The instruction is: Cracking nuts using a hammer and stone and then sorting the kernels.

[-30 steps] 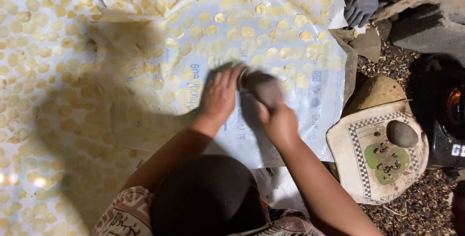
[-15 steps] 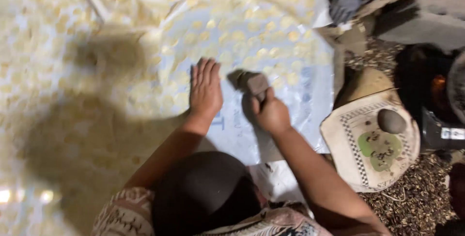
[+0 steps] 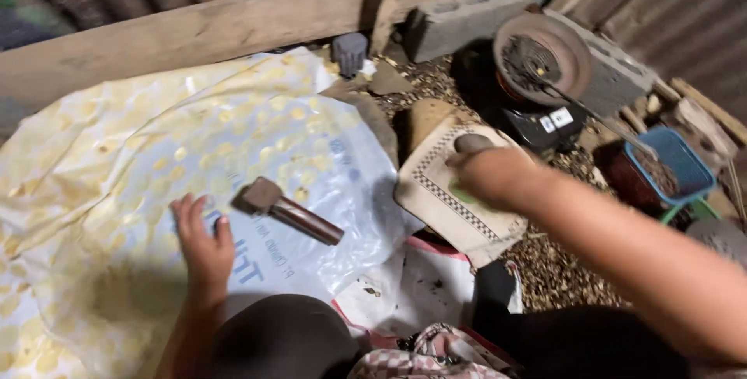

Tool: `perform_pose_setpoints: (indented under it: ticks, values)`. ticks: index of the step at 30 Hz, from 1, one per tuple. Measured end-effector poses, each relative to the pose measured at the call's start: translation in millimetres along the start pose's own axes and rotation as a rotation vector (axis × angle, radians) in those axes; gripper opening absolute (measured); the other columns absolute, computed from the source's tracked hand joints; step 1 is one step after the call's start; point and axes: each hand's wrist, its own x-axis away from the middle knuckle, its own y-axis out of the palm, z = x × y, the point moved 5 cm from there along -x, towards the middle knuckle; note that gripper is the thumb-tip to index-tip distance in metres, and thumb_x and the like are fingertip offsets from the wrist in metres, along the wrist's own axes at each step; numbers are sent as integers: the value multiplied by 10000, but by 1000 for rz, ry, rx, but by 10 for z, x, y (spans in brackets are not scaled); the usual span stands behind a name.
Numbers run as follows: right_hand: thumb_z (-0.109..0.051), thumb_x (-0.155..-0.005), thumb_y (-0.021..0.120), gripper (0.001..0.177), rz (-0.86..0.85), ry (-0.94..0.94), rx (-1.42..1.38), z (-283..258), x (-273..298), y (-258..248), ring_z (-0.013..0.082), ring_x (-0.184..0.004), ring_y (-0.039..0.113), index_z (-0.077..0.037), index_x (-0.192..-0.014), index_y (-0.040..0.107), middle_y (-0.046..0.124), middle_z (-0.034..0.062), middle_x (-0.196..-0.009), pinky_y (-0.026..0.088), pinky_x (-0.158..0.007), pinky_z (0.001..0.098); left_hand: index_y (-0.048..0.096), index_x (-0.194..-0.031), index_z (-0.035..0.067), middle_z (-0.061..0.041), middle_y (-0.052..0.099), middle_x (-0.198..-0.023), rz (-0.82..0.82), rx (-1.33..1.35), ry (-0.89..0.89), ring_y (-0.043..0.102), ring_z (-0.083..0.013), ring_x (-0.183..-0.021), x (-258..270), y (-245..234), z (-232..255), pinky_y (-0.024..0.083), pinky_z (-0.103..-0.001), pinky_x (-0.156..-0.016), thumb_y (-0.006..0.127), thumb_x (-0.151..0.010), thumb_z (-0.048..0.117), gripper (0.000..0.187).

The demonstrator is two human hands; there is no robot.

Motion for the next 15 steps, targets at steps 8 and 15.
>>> perform_pose_setpoints:
  ticks: [8, 15]
  values:
    - [-463, -888, 646, 417, 217, 365, 83, 518, 1946, -295, 274, -645, 723, -96, -1086, 638, 673, 88, -844, 611, -592, 400, 475, -1459, -78, -275, 496, -1514, -387, 637, -182, 435, -392, -1449, 758, -440, -535, 313, -477, -1219, 454, -980, 242, 577]
    - [-258, -885, 741, 331, 886, 208, 172, 378, 2311, -885, 291, -707, 693, 0, -1091, 717, 681, 136, -885, 567, -582, 392, 464, -1487, -94, -278, 505, -1546, -793, 1096, -370, 444, -379, -1467, 721, -915, 147, 293, -455, -1210, 299, -1028, 433, 718]
